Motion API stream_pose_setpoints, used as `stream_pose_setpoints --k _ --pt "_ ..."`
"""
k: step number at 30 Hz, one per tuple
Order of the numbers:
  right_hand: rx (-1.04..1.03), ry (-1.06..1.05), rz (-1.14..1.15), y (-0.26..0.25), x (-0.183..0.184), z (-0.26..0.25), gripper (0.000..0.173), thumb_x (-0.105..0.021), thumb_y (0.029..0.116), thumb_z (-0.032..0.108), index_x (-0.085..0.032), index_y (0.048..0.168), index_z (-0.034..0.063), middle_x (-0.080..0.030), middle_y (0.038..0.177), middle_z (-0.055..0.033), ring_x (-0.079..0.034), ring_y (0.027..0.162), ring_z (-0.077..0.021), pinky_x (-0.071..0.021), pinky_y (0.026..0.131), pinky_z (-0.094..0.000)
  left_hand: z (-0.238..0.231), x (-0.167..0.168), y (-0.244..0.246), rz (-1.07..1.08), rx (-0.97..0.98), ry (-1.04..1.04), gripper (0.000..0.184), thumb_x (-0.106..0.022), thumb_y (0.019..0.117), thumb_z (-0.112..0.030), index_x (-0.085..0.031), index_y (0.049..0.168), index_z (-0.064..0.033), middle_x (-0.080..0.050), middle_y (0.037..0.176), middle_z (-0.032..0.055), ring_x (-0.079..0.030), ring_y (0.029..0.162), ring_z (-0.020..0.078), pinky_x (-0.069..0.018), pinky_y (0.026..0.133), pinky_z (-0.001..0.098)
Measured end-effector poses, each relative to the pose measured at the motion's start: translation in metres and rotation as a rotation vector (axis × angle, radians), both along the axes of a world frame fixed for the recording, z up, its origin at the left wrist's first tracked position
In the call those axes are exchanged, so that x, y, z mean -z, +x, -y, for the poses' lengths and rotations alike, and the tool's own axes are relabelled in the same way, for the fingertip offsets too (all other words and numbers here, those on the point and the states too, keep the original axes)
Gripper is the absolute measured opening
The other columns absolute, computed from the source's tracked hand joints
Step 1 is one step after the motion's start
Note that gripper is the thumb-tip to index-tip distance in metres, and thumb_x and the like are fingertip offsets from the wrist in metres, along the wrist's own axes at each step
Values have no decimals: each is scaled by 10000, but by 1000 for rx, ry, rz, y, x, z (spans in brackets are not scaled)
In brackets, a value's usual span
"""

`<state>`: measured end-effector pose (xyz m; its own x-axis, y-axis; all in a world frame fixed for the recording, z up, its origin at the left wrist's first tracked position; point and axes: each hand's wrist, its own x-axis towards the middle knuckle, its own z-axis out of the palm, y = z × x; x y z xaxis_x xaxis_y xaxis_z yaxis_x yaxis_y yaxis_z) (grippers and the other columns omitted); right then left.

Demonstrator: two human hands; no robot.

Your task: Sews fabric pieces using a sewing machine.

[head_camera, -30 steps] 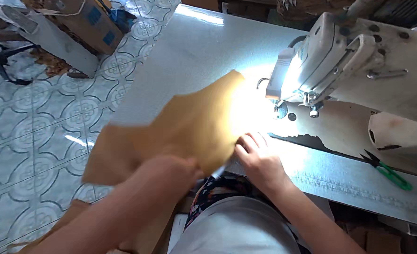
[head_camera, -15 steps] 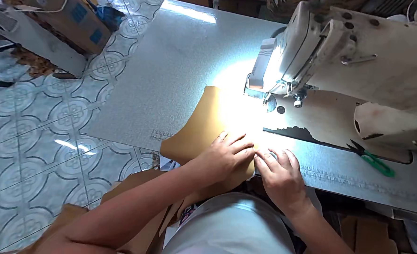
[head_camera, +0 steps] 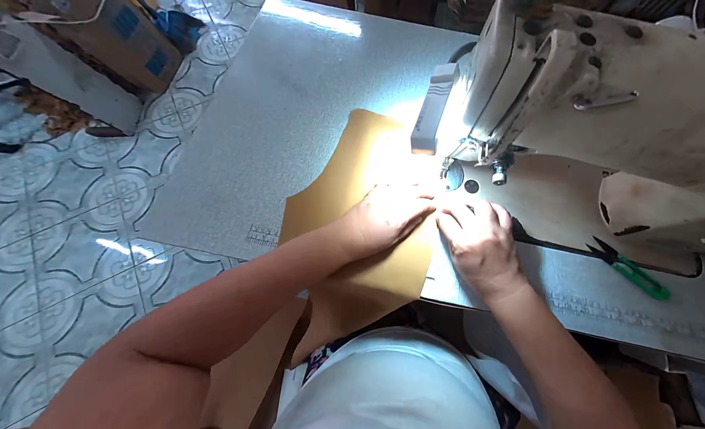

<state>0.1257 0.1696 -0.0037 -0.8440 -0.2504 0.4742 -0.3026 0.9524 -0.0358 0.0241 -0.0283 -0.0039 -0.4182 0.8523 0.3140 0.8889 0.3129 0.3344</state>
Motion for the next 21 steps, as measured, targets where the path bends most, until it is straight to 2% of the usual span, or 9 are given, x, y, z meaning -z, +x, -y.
stream_pose_setpoints --k 3,7,12,15,16,17,19,20,21 --pt "20 -14 28 -14 -2 -5 201 -588 977 74 -769 1061 99 -727 1142 -108 -644 1135 -334 -479 931 -526 -8 3 -20 20 -7 -9 367 -426 1067 -212 -691 1294 -99 -643 1407 63 -530 1384 294 -422 1114 541" --pt "79 -11 54 -28 0 -7 235 -597 953 21 -761 1110 80 -714 1122 -142 -641 1128 -362 -482 907 -543 -15 4 -44 -6 9 -37 386 -402 1072 -231 -676 1315 -110 -629 1416 72 -531 1372 288 -382 1140 538" --pt "174 10 63 -35 4 -5 266 -570 970 47 -739 1172 92 -700 1075 -172 -643 1083 -389 -490 861 -536 -21 -1 -61 -60 25 -48 379 -414 1058 -204 -679 1301 -82 -697 1284 114 -624 1236 327 -415 1077 558" --pt "202 -28 102 -29 1 -4 299 -578 988 87 -737 1235 142 -688 1132 -150 -634 1098 -366 -486 852 -529 -23 -4 -64 -71 22 -68 374 -412 1062 -211 -689 1284 -92 -715 1240 108 -637 1205 330 -424 1058 550" --pt "180 -62 117 -21 -2 -3 300 -585 996 96 -737 1248 149 -684 1188 -133 -625 1138 -356 -495 871 -534 -23 -4 -64 -74 9 -78 376 -409 1064 -219 -690 1289 -111 -713 1252 94 -626 1224 328 -405 1070 578" --pt "130 -96 110 -9 -4 1 290 -588 993 106 -741 1236 149 -688 1230 -118 -625 1170 -348 -508 899 -541 -22 -4 -63 -70 -18 -92 379 -403 1070 -237 -688 1300 -138 -709 1263 76 -610 1254 335 -354 1087 656" --pt "-26 -171 59 20 2 11 267 -576 976 117 -775 1149 162 -729 1222 -82 -652 1168 -322 -518 927 -534 -21 -8 -58 -22 -84 -150 396 -368 1098 -294 -662 1343 -193 -668 1349 53 -520 1374 370 -147 1112 819" --pt "-77 -184 54 34 6 17 255 -559 1000 134 -783 1104 196 -746 1211 -26 -661 1184 -272 -526 954 -495 -23 -9 -57 9 -121 -175 405 -353 1099 -322 -654 1349 -218 -650 1371 41 -478 1409 372 -112 1094 852" --pt "-101 -185 51 46 10 21 253 -545 1015 141 -781 1067 214 -755 1190 18 -668 1173 -233 -523 949 -453 -24 -10 -55 51 -148 -173 408 -356 1094 -332 -656 1348 -223 -643 1378 42 -467 1419 370 -124 1069 865"
